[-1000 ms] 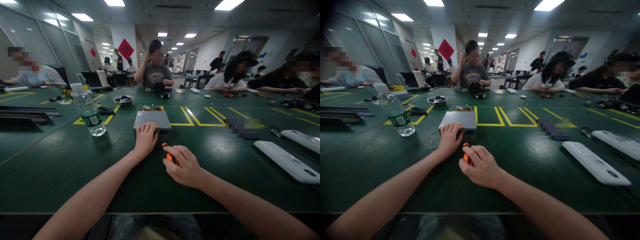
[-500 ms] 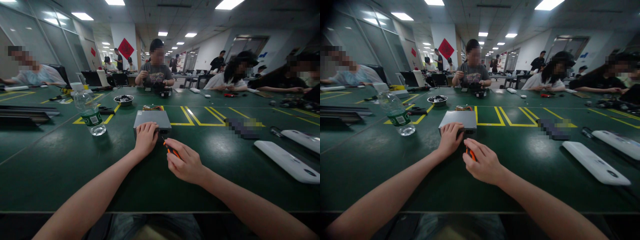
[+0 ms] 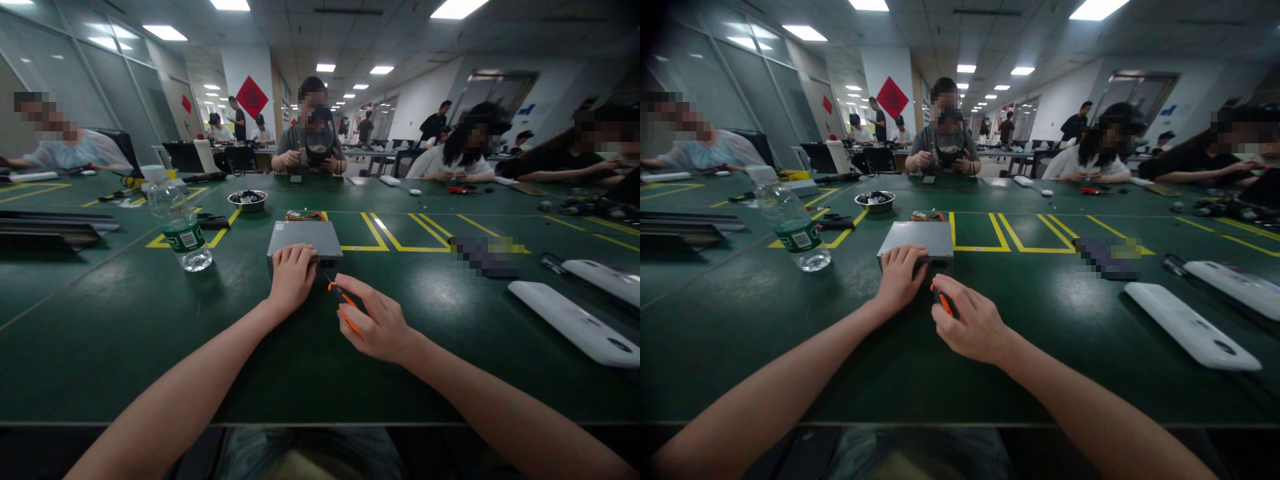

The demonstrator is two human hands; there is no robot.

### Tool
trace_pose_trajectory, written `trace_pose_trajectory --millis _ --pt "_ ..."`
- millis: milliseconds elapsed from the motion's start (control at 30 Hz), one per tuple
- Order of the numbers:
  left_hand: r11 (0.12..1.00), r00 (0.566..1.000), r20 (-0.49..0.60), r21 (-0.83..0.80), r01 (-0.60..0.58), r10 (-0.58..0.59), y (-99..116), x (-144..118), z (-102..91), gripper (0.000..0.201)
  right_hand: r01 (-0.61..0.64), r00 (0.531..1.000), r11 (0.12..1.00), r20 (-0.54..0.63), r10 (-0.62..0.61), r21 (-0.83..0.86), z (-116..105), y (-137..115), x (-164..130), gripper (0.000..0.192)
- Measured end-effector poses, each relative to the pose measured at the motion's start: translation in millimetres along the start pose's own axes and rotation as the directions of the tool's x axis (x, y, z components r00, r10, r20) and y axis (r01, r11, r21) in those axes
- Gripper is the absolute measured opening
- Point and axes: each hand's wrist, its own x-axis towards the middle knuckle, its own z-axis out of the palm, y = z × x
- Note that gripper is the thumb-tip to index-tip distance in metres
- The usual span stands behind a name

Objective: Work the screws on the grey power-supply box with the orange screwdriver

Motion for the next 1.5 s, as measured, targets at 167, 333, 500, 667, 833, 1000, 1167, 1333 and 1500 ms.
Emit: trace_pose_trajectory --millis 167,333,500,667,833,1000,1167,1333,1500 --pt "1.0 1.0 0.006 0.006 -0.003 0.003 -1 0 0.5 0.02 0.031 0.999 0.998 -0.025 -0.032 -0.047 6 -4 -2 0.022" --pt "1.0 1.0 0.009 0.013 0.003 -0.003 -1 0 1.7 0.018 -0.025 0.999 0.997 -0.05 0.021 -0.068 5 0 -2 0.013" --pt "1.0 1.0 0.003 0.02 0.008 -0.008 -1 0 1.2 0.018 -0.011 1.0 1.0 -0.011 0.011 0.003 2 1 -2 0.012" --pt "1.0 1.0 -0.004 0.023 -0.004 0.004 -1 0 1.1 0.017 0.046 0.999 0.999 0.001 -0.046 -0.03 8 -1 -5 0.021" --pt "1.0 1.0 -0.006 0.025 0.0 0.0 0 0 1.3 0.017 -0.022 0.999 0.998 -0.029 0.02 -0.056 7 3 -5 0.016" --pt "1.0 1.0 -0.001 0.013 0.005 -0.005 1 1 -0.1 0.017 0.04 0.999 0.999 -0.008 -0.04 -0.025 3 2 0 0.016" --pt "1.0 1.0 0.004 0.006 0.007 -0.007 1 1 -0.1 0.019 0.085 0.995 0.99 -0.036 -0.089 -0.112 5 -1 1 0.023" --pt "1.0 1.0 0.008 0.0 0.013 -0.013 1 0 1.6 0.018 -0.032 0.997 0.995 -0.072 0.025 -0.097 3 8 0 0.011" --pt "1.0 1.0 0.0 0.01 0.008 -0.008 1 1 2.1 0.019 -0.034 0.999 0.999 -0.029 0.034 -0.023 2 10 -2 0.006"
